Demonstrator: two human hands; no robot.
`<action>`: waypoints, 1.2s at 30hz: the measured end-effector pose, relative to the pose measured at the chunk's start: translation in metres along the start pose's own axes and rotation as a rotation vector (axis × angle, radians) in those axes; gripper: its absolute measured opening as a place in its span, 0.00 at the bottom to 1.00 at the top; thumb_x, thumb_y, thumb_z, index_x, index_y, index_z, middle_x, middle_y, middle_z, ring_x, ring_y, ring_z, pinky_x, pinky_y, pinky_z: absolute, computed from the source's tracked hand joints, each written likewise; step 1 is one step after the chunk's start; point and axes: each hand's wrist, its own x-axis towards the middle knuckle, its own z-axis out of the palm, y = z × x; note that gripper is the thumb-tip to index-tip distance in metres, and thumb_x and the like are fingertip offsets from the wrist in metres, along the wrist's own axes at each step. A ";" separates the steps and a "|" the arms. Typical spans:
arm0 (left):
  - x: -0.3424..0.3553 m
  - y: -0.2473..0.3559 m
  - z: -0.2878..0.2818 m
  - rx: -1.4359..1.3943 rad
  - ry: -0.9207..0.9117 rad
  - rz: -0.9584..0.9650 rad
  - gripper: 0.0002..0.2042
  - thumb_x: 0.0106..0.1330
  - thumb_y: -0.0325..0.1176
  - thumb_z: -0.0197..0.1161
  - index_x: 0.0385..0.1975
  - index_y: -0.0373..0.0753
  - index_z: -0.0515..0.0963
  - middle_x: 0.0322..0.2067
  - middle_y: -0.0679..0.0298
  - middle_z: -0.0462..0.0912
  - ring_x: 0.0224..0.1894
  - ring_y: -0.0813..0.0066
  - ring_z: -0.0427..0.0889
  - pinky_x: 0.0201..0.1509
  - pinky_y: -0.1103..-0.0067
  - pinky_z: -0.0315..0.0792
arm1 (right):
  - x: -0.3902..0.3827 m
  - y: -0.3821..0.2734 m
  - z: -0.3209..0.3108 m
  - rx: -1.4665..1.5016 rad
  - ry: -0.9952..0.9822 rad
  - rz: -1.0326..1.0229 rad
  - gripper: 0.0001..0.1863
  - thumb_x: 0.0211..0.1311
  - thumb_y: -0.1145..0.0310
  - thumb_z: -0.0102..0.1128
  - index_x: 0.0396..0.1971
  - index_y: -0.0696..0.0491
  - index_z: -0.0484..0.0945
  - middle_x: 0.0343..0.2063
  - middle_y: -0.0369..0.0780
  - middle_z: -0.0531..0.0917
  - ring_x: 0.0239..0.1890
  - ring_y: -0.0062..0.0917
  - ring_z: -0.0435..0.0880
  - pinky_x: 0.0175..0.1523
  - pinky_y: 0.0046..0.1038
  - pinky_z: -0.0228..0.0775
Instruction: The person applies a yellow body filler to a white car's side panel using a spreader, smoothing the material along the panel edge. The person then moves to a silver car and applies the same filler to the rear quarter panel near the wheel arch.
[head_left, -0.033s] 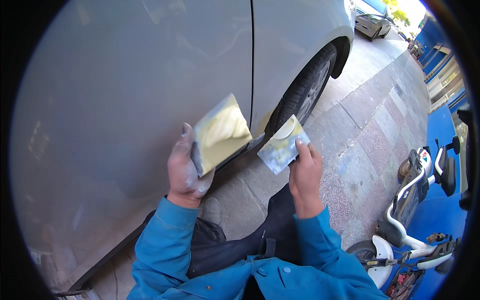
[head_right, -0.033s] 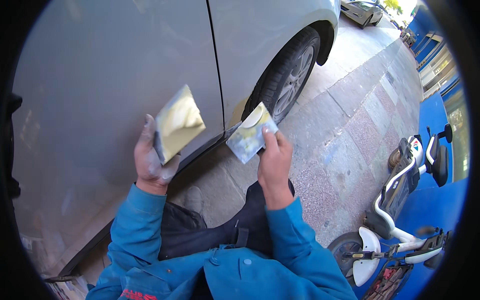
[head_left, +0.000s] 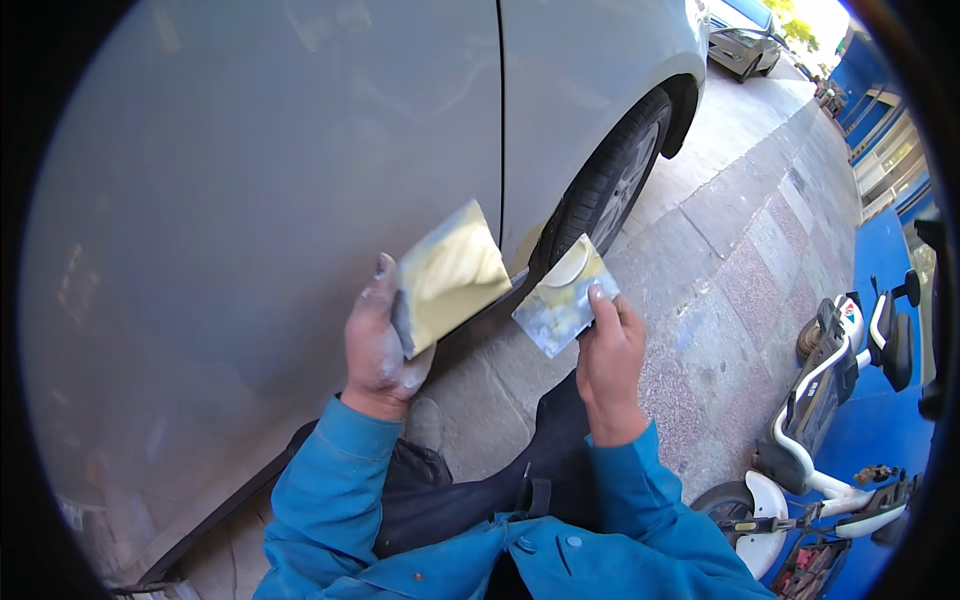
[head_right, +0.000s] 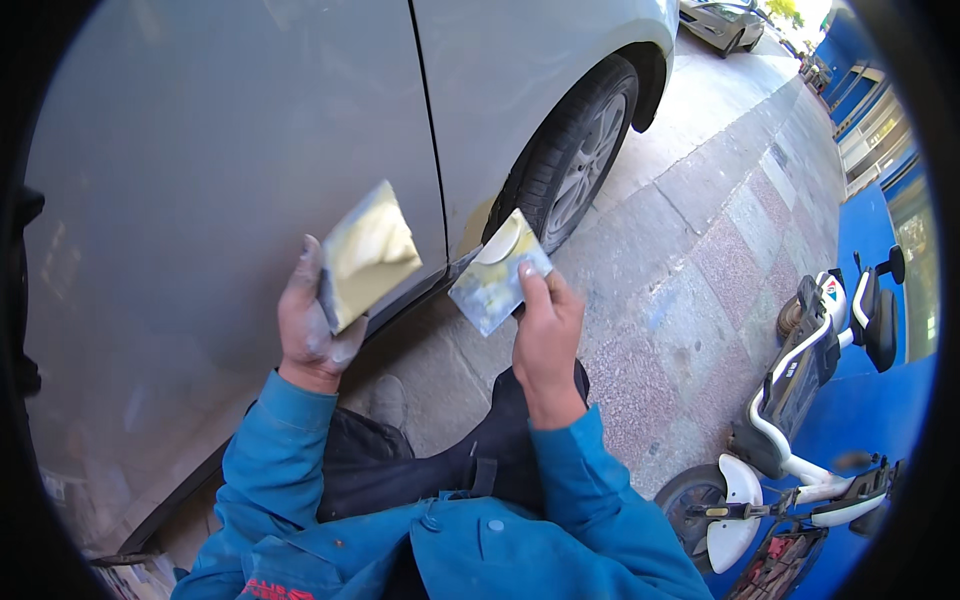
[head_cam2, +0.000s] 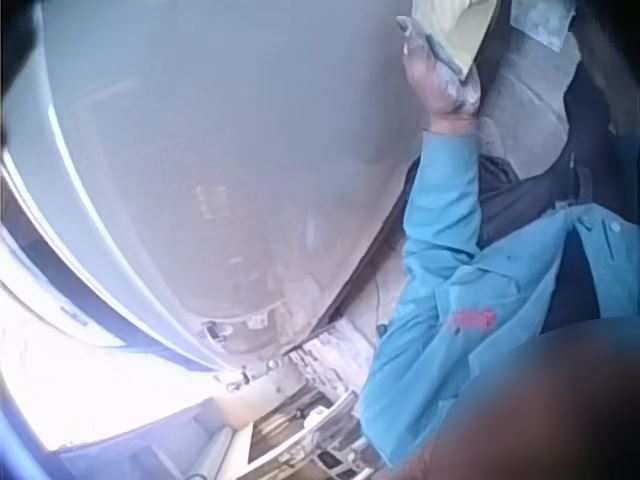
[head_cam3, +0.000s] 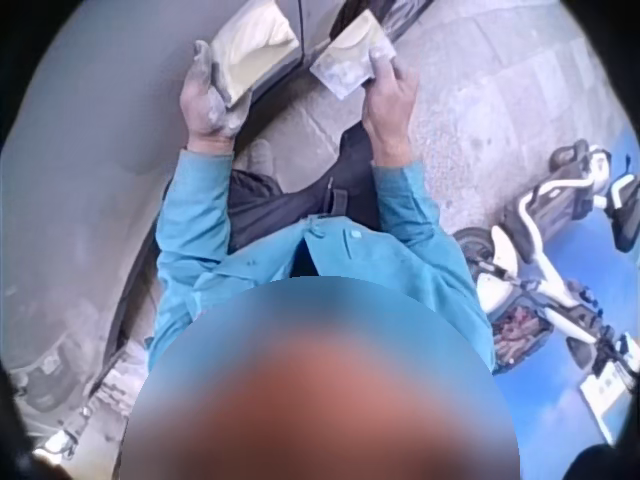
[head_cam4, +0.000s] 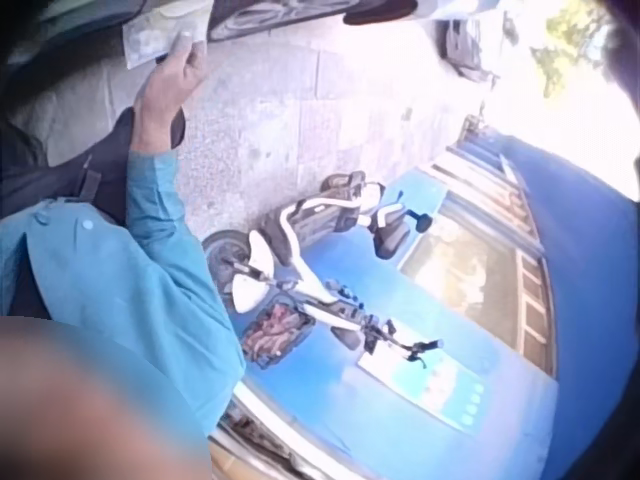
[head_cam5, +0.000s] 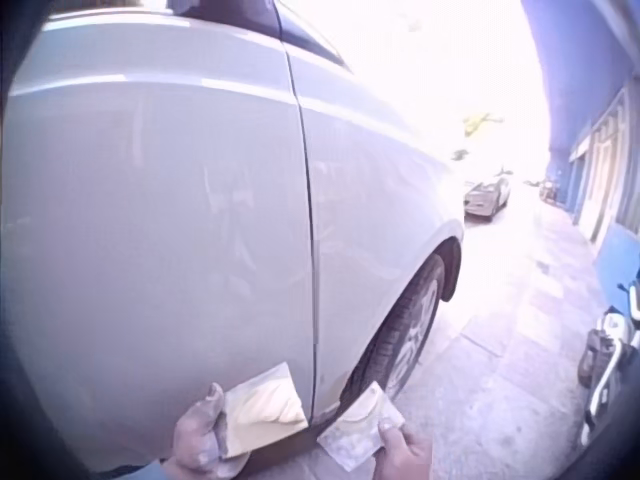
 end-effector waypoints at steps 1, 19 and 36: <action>0.000 -0.008 -0.001 0.054 -0.004 -0.044 0.26 0.84 0.51 0.55 0.63 0.32 0.77 0.59 0.53 0.86 0.61 0.60 0.86 0.69 0.67 0.78 | -0.014 -0.007 0.001 -0.024 -0.054 -0.067 0.15 0.81 0.71 0.56 0.55 0.66 0.83 0.49 0.43 0.86 0.46 0.22 0.86 0.52 0.28 0.80; -0.008 -0.045 0.012 0.230 0.069 -0.069 0.29 0.84 0.53 0.54 0.60 0.26 0.78 0.54 0.51 0.87 0.54 0.64 0.89 0.62 0.69 0.82 | -0.035 -0.044 -0.025 -1.034 -0.291 -0.785 0.30 0.55 0.87 0.64 0.61 0.57 0.85 0.54 0.50 0.85 0.53 0.46 0.86 0.59 0.40 0.80; -0.025 -0.004 0.037 0.094 0.187 0.282 0.25 0.85 0.50 0.53 0.66 0.33 0.74 0.60 0.55 0.84 0.62 0.63 0.84 0.70 0.68 0.75 | -0.003 0.032 -0.102 -0.603 0.002 -0.076 0.15 0.77 0.70 0.63 0.59 0.56 0.86 0.36 0.36 0.82 0.36 0.24 0.80 0.45 0.27 0.75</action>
